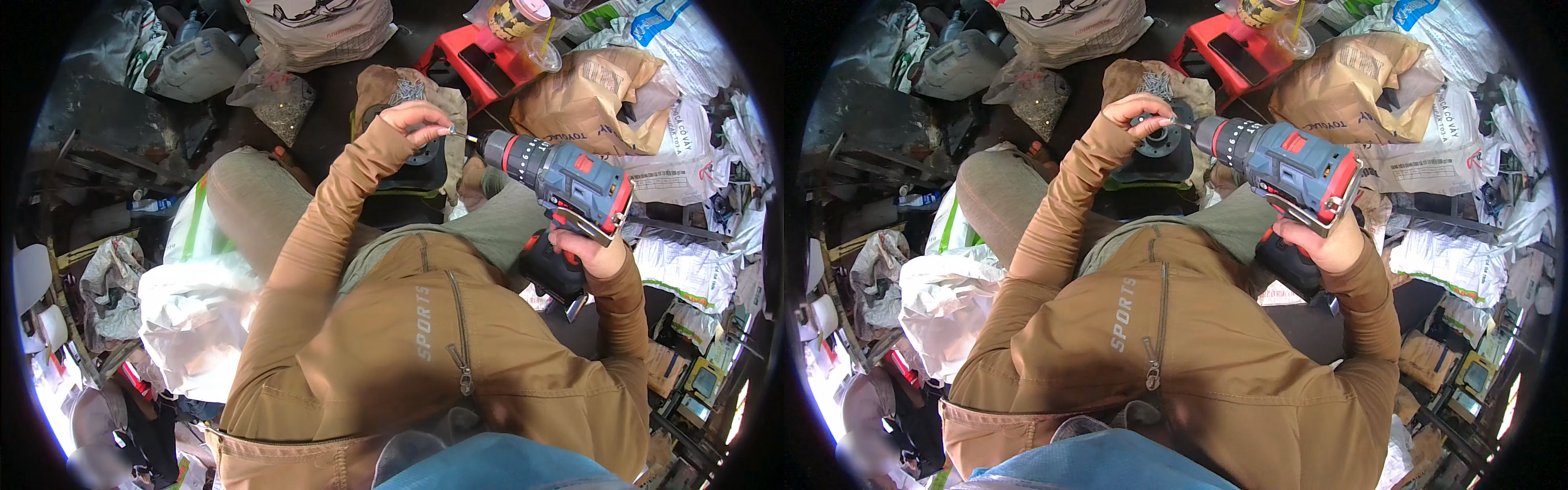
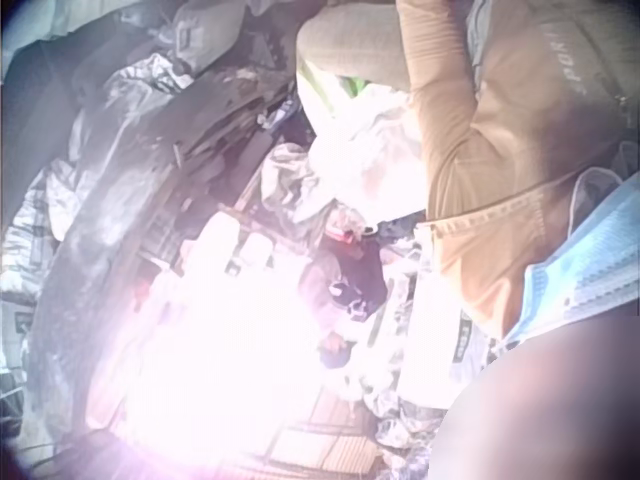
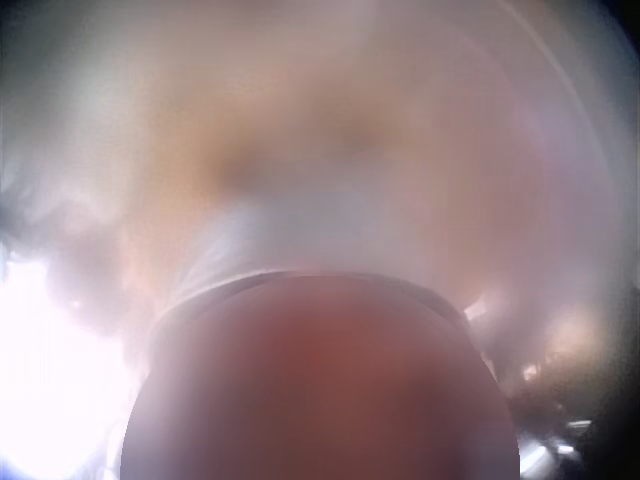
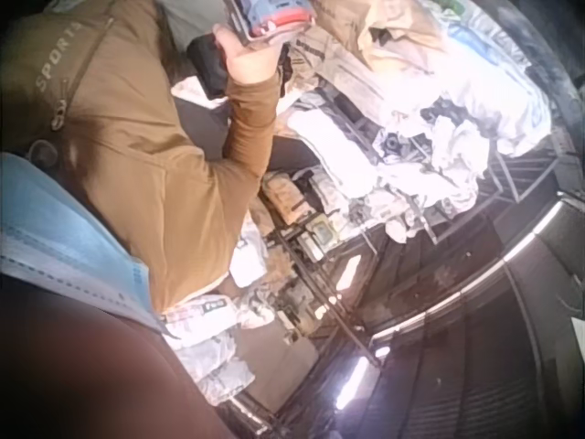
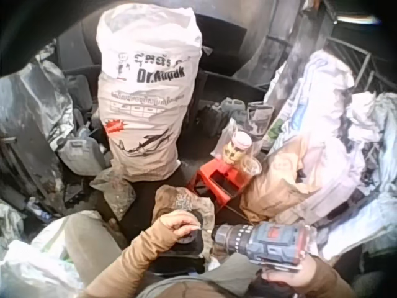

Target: The person retrieves a circular metal part from a white sack and places it on a black base. They then use a cordless drill to fasten screws into the part, repeating this process for multiple units. The person periodically reaches into the sack to retrieve additional parts.

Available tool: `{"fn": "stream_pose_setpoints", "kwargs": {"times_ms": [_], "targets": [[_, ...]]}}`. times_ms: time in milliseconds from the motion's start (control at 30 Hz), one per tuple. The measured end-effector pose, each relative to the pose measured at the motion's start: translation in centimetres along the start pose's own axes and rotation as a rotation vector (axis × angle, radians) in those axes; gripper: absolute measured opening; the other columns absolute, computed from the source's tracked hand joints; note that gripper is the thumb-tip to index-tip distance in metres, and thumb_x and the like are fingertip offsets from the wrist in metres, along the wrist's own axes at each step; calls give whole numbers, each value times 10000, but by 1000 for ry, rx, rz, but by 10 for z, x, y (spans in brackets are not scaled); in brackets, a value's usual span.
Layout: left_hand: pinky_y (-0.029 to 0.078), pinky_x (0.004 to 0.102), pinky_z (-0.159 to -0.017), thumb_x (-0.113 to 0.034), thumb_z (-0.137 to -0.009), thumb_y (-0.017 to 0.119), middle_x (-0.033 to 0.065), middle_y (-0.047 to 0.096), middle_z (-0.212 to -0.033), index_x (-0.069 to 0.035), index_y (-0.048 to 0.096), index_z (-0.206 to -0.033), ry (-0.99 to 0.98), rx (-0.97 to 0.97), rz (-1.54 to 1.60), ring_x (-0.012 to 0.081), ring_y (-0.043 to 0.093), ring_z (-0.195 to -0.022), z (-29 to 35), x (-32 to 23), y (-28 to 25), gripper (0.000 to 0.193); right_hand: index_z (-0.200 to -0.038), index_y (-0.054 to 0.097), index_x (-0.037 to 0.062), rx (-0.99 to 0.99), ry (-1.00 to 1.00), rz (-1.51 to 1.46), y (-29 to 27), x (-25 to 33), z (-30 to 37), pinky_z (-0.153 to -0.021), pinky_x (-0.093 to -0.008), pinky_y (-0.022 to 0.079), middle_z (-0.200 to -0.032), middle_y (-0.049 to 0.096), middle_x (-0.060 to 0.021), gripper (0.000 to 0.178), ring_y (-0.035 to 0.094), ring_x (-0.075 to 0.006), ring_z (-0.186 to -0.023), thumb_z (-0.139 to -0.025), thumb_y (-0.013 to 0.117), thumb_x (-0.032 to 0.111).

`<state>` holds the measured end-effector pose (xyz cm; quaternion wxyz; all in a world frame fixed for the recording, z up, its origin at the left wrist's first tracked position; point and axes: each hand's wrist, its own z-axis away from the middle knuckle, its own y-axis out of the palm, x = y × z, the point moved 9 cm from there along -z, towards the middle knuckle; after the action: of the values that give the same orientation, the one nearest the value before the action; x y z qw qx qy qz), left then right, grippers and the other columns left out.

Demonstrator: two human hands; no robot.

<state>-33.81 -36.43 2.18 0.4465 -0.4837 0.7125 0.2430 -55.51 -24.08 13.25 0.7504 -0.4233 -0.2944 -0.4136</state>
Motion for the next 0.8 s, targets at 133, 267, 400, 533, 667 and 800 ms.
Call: {"fn": "stream_pose_setpoints", "kwargs": {"times_ms": [133, 267, 400, 533, 667, 800], "targets": [[473, 301, -806, -54, -827, 662, 71, 659, -929, -32, 663, -929, 51, 9, -42, 198, 610, -883, 1, -8, -1, 105, -1058, 576, -1, 16, 23, 57, 0, 2, 2, -610, -268, 476, -826, 626, -50, 312, 589, -124, -702, -751, 630, -29], [475, 317, -803, -50, -808, 670, 70, 664, -914, -35, 663, -924, 121, 15, -102, 217, 613, -875, -2, -19, -1, 117, -1070, 578, -7, 27, -12, 132, -1, 5, 0, -629, -278, 485, -834, 629, -56, 328, 595, -130, -711, -749, 644, -23], [476, 323, -801, -57, -798, 679, 68, 667, -907, -36, 665, -915, 174, 10, -149, 227, 615, -870, -3, -25, -1, 119, -1085, 578, -2, 31, 12, 119, -3, 6, -1, -651, -289, 494, -875, 636, -69, 349, 600, -135, -721, -748, 665, -13], [477, 330, -810, -72, -786, 694, 61, 670, -916, -55, 677, -915, 151, 2, -168, 228, 615, -885, 0, -14, 2, 132, -1061, 579, 7, 59, -60, 333, -1, 19, -10, -619, -279, 485, -852, 620, -62, 332, 591, -135, -688, -739, 662, 1], [460, 353, -884, -136, -764, 713, 8, 674, -993, -127, 705, -908, 144, 41, -321, 236, 573, -1039, 5, 12, 12, 145, -1057, 562, 12, 38, 34, 241, 0, 14, -34, -503, -267, 440, -704, 566, -37, 337, 547, -122, -560, -726, 626, 5], [266, 472, -1062, -213, -760, 694, -123, 605, -1197, -267, 730, -913, -93, 237, -616, 240, 373, -1285, 16, 59, 28, 166, -1127, 529, 2, 152, 171, 244, 15, -2, -73, -425, -255, 405, -610, 543, -18, 423, 494, -94, -473, -714, 618, 19]]}}
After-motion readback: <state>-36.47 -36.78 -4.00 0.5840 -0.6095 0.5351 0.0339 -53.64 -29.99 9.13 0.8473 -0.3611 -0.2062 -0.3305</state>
